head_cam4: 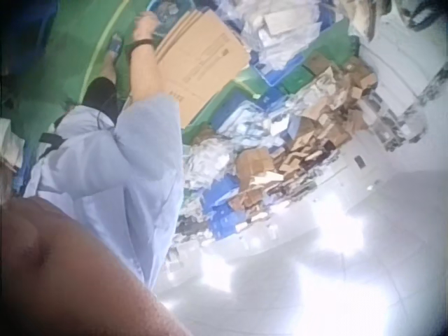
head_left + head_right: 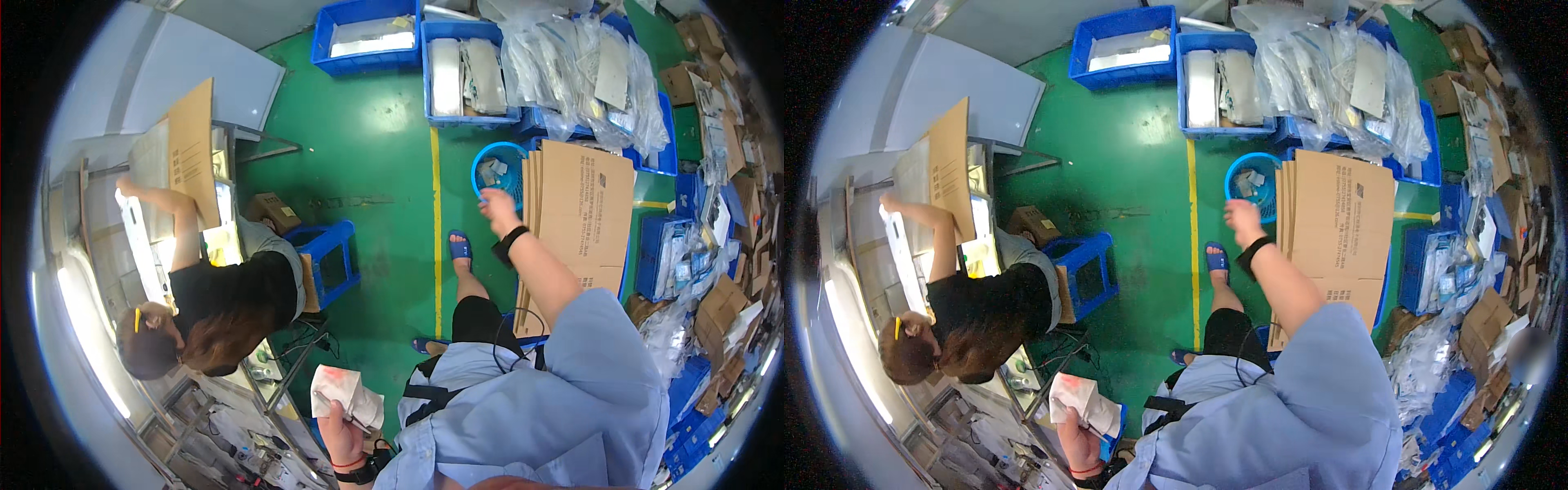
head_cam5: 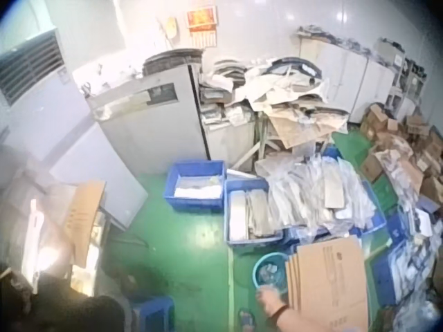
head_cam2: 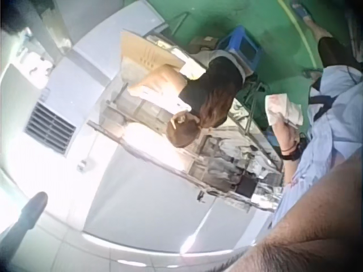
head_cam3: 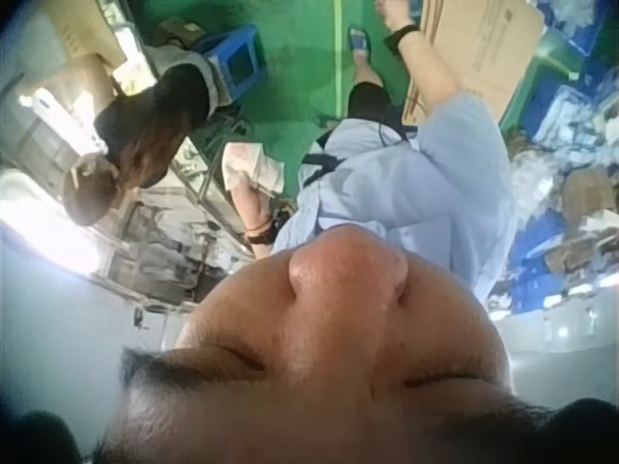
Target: Inspecting and cleaning small metal components using a cloth and manual assembly tools at various workstations in a factory.
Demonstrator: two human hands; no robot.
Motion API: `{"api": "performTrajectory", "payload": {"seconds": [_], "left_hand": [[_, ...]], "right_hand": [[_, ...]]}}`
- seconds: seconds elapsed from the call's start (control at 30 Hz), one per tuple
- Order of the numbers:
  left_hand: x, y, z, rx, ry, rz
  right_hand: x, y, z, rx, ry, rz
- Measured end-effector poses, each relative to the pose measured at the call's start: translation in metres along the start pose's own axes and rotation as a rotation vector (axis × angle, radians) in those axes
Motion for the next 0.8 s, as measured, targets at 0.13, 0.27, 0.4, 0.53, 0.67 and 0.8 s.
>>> {"api": "performTrajectory", "payload": {"seconds": [0.13, 0.27, 0.4, 0.53, 0.67, 0.8], "left_hand": [[-0.052, -0.038, 0.013, 0.112, -0.081, -0.015], [-0.118, -0.061, 0.012, 0.164, -0.183, -0.061], [-0.213, -0.121, -0.003, 0.249, -0.403, 0.042], [-0.332, -0.181, -0.022, 0.386, -0.458, 0.230], [-0.431, -0.225, -0.031, 0.462, -0.559, 0.288], [-0.499, -0.252, -0.035, 0.483, -0.642, 0.324]], "right_hand": [[0.123, -0.193, 0.001, -0.062, -0.256, -0.692], [0.193, -0.394, 0.025, 0.022, -0.529, -1.432], [0.226, -0.539, 0.092, -0.110, -0.772, -1.898], [0.258, -0.637, 0.202, -0.300, -0.893, -1.925], [0.292, -0.726, 0.271, -0.297, -0.993, -1.886], [0.335, -0.797, 0.300, -0.511, -1.248, -1.985]]}}
Point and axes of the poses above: each hand's wrist, its own y-axis towards the middle knuckle, its own x-axis out of the palm, z = x × y, the point moved 1 cm from there along y, towards the middle knuckle, and after that the axes turned 13 degrees about -y, right-handed, at the moved point
